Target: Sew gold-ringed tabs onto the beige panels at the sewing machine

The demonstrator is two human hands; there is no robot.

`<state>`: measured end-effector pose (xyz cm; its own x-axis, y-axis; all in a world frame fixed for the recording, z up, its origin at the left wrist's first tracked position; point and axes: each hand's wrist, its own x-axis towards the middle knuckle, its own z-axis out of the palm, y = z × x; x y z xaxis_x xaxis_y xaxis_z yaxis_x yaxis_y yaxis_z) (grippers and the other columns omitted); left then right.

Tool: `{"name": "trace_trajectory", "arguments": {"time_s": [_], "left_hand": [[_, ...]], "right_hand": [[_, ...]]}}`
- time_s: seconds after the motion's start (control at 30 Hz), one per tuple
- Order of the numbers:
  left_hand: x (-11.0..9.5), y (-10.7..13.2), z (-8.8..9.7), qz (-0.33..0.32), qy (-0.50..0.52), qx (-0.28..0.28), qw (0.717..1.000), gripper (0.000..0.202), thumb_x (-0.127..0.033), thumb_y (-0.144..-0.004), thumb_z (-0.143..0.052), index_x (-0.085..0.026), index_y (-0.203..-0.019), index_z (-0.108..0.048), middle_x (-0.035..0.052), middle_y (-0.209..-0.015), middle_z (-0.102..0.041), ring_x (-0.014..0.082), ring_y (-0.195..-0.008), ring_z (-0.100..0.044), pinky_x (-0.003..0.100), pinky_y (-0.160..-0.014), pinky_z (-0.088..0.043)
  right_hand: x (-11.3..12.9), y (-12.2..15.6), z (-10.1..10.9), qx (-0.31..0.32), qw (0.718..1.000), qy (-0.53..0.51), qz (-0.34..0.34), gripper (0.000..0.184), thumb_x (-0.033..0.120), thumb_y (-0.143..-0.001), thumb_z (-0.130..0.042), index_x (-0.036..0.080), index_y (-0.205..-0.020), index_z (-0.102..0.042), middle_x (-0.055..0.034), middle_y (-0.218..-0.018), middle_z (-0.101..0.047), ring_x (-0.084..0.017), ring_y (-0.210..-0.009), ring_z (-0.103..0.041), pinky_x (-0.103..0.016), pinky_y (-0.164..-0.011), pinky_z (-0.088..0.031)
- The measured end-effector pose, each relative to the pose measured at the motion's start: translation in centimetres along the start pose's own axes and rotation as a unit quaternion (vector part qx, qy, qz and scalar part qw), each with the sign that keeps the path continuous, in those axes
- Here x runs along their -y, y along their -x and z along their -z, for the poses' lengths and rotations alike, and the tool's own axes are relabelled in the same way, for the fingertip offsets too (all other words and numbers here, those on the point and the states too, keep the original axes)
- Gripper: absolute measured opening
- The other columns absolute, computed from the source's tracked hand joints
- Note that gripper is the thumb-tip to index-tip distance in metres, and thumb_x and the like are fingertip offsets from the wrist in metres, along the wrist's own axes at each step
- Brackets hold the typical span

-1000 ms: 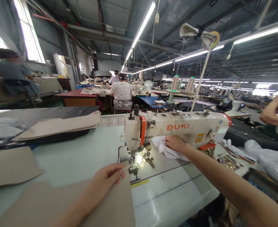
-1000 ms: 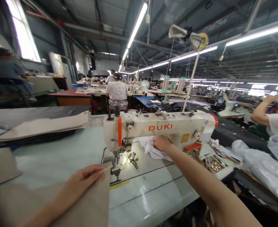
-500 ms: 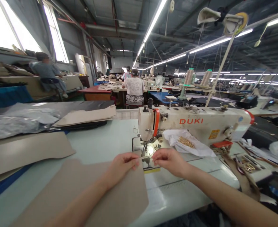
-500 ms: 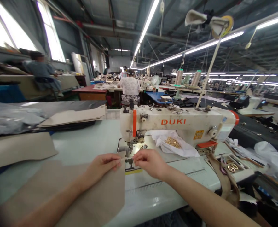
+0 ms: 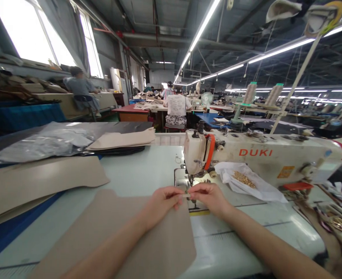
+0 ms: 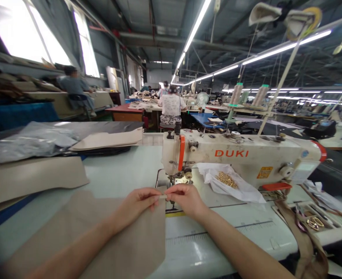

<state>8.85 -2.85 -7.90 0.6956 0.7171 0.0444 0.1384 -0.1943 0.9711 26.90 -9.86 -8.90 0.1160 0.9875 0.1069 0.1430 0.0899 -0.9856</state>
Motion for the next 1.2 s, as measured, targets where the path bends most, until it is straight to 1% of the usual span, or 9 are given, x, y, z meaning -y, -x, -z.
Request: {"name": "trace_trajectory", "arguments": {"time_s": [0.1,0.2,0.47,0.7,0.87,0.97,1.03,1.1,1.2], "left_hand": [[0.0,0.0,0.1,-0.001,0.013,0.005,1.0,0.023,-0.034,-0.07,-0.06,-0.014,-0.081,-0.066,0.0004,-0.064,-0.063,0.0119,-0.053,-0.053,0.026,-0.059,-0.045],[-0.4,0.2,0.2,0.011,0.024,0.001,1.0,0.022,-0.034,-0.07,-0.061,-0.014,-0.079,-0.065,0.0,-0.063,-0.063,0.0117,-0.053,-0.053,0.025,-0.059,-0.045],[-1.0,0.4,0.1,0.031,0.038,0.005,0.999,0.025,-0.037,-0.068,-0.063,-0.014,-0.078,-0.064,-0.0009,-0.062,-0.061,0.0113,-0.054,-0.052,0.025,-0.059,-0.043],[-0.6,0.3,0.2,0.032,0.074,0.053,0.995,0.03,-0.04,-0.067,-0.067,-0.013,-0.078,-0.062,-0.0007,-0.061,-0.061,0.0097,-0.053,-0.052,0.024,-0.057,-0.042],[-0.6,0.3,0.0,0.037,0.115,0.07,0.99,0.034,-0.041,-0.065,-0.072,-0.015,-0.08,-0.055,-0.0022,-0.059,-0.061,0.0103,-0.052,-0.054,0.024,-0.056,-0.043],[-0.8,0.5,0.1,0.04,0.125,0.052,0.99,0.033,-0.039,-0.064,-0.072,-0.016,-0.077,-0.052,-0.0025,-0.058,-0.061,0.0101,-0.051,-0.054,0.023,-0.054,-0.043],[-0.9,0.5,0.1,0.043,0.122,0.036,0.991,0.031,-0.037,-0.064,-0.071,-0.016,-0.076,-0.052,-0.002,-0.058,-0.062,0.0099,-0.051,-0.054,0.023,-0.054,-0.042],[-1.1,0.6,0.0,0.047,0.12,0.027,0.991,0.03,-0.036,-0.063,-0.07,-0.016,-0.075,-0.052,-0.0018,-0.057,-0.062,0.01,-0.051,-0.054,0.023,-0.054,-0.042],[-1.4,0.8,0.0,0.051,0.117,0.013,0.992,0.027,-0.034,-0.062,-0.07,-0.017,-0.074,-0.052,-0.0024,-0.055,-0.061,0.0102,-0.05,-0.053,0.023,-0.055,-0.042]], "right_hand": [[0.0,0.2,0.0,0.009,1.0,-0.024,-0.01,0.036,0.049,-0.061,-0.074,0.019,-0.08,-0.072,-0.0013,-0.07,-0.068,-0.017,-0.069,-0.062,-0.033,-0.071,-0.049],[0.2,0.5,0.2,0.013,0.999,-0.041,-0.014,0.038,0.049,-0.062,-0.074,0.018,-0.083,-0.072,-0.0023,-0.071,-0.068,-0.017,-0.069,-0.063,-0.034,-0.072,-0.05],[0.5,0.6,0.0,0.018,0.996,-0.079,-0.026,0.032,0.044,-0.061,-0.077,0.019,-0.078,-0.072,-0.0011,-0.07,-0.069,-0.015,-0.069,-0.063,-0.033,-0.074,-0.05],[0.7,0.8,-0.3,0.044,0.986,-0.142,-0.077,0.033,0.042,-0.057,-0.08,0.018,-0.079,-0.073,0.0003,-0.067,-0.069,-0.012,-0.062,-0.061,-0.03,-0.072,-0.049],[1.0,0.7,-1.4,0.029,0.982,-0.157,-0.098,0.029,0.035,-0.052,-0.082,0.018,-0.073,-0.071,0.0023,-0.066,-0.068,-0.011,-0.062,-0.061,-0.03,-0.074,-0.049],[1.6,0.9,-1.4,0.002,0.985,-0.134,-0.106,0.026,0.032,-0.052,-0.081,0.018,-0.072,-0.071,0.0025,-0.066,-0.067,-0.011,-0.061,-0.061,-0.028,-0.072,-0.049],[2.2,1.2,-1.3,-0.006,0.986,-0.123,-0.107,0.022,0.032,-0.056,-0.077,0.018,-0.073,-0.071,0.0018,-0.065,-0.067,-0.012,-0.063,-0.062,-0.028,-0.071,-0.049],[2.7,1.3,-1.2,0.001,0.986,-0.121,-0.112,0.02,0.033,-0.059,-0.074,0.018,-0.073,-0.071,0.0009,-0.064,-0.067,-0.014,-0.067,-0.063,-0.028,-0.071,-0.049],[2.9,1.2,-1.7,0.012,0.986,-0.12,-0.116,0.019,0.03,-0.055,-0.077,0.019,-0.069,-0.069,0.002,-0.062,-0.066,-0.014,-0.064,-0.062,-0.028,-0.07,-0.049]]}}
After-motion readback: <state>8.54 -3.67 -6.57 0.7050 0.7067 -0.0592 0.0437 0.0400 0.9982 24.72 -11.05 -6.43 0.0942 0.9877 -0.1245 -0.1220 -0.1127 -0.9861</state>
